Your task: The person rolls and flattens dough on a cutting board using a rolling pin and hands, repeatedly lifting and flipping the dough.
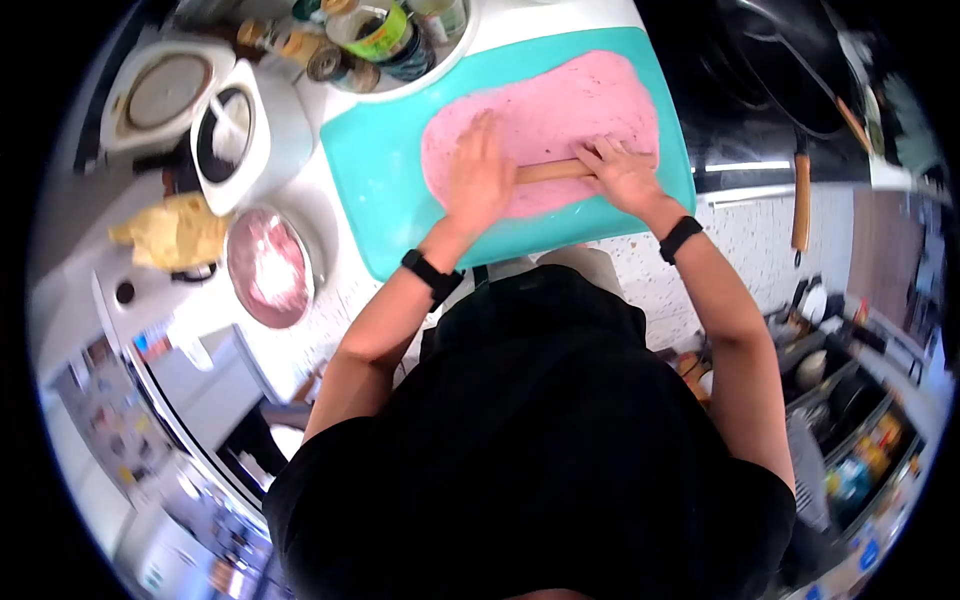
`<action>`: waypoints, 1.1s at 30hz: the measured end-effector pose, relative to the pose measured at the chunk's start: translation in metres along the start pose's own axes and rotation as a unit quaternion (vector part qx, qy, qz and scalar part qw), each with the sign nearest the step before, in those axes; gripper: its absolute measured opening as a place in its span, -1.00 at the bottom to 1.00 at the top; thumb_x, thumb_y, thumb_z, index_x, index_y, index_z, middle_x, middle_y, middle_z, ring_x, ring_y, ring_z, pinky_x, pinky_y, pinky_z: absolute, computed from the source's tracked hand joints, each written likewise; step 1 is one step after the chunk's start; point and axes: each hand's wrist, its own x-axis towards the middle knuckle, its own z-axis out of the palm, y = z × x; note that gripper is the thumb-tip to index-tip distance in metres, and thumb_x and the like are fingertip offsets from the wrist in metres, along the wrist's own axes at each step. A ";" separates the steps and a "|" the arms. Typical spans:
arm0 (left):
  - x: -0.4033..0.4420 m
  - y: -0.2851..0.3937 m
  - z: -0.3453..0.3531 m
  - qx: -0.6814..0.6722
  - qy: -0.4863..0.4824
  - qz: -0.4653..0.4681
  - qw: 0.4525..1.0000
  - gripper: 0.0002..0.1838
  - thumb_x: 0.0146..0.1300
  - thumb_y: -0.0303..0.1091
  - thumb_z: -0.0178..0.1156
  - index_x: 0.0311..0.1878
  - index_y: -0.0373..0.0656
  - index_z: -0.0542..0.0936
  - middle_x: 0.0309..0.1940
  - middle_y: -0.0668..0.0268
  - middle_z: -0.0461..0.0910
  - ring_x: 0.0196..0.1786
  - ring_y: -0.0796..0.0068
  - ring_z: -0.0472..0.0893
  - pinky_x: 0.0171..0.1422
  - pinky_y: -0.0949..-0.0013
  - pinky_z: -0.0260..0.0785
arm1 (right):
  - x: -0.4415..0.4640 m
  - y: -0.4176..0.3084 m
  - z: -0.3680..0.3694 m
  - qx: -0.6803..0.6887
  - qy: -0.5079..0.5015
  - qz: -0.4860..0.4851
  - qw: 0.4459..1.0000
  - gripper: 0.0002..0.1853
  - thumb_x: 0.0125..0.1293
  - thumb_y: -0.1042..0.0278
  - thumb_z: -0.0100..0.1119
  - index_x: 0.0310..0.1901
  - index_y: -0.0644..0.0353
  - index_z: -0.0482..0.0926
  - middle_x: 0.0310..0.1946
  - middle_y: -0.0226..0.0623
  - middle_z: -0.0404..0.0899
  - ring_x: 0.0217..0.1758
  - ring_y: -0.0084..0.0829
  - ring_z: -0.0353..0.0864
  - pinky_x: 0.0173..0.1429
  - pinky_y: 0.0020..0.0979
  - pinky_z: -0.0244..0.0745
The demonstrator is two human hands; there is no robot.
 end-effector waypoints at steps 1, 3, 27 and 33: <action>-0.003 0.001 0.024 0.035 -0.038 -0.037 0.998 -0.37 0.41 -0.27 0.15 0.47 -0.32 0.31 0.47 -0.16 0.25 0.49 -0.21 0.27 0.53 -0.05 0.19 | -0.002 0.002 0.003 0.026 0.043 0.031 0.998 -0.44 0.40 0.17 0.19 0.39 0.12 0.40 0.32 -0.08 0.40 0.41 -0.05 0.39 0.38 -0.05 0.43; -0.006 0.010 0.047 0.084 -0.066 -0.118 0.987 -0.33 0.44 -0.23 0.13 0.51 -0.37 0.25 0.55 -0.18 0.14 0.55 -0.24 0.19 0.57 -0.06 0.15 | 0.005 0.018 0.018 0.060 0.064 0.021 0.996 -0.38 0.46 0.11 0.12 0.46 0.19 0.31 0.43 -0.02 0.30 0.50 -0.01 0.30 0.47 -0.04 0.36; -0.088 0.064 0.055 0.133 0.005 -0.141 0.981 -0.41 0.43 -0.12 0.08 0.48 -0.09 0.42 0.55 0.15 0.28 0.55 -0.09 0.25 0.51 -0.13 0.13 | -0.052 -0.022 0.075 -0.048 0.140 0.019 0.989 -0.23 0.44 0.03 0.07 0.53 0.33 0.17 0.59 -0.04 0.13 0.66 -0.13 0.09 0.65 0.01 0.01; -0.107 0.071 0.062 0.139 0.019 -0.138 0.980 -0.40 0.46 -0.11 0.09 0.52 0.00 0.37 0.57 0.19 0.24 0.58 -0.02 0.19 0.56 -0.14 0.05 | -0.070 -0.023 0.088 -0.034 0.155 -0.003 0.987 -0.22 0.39 0.07 0.16 0.51 0.36 0.19 0.57 -0.02 0.17 0.62 -0.07 0.17 0.57 -0.03 0.15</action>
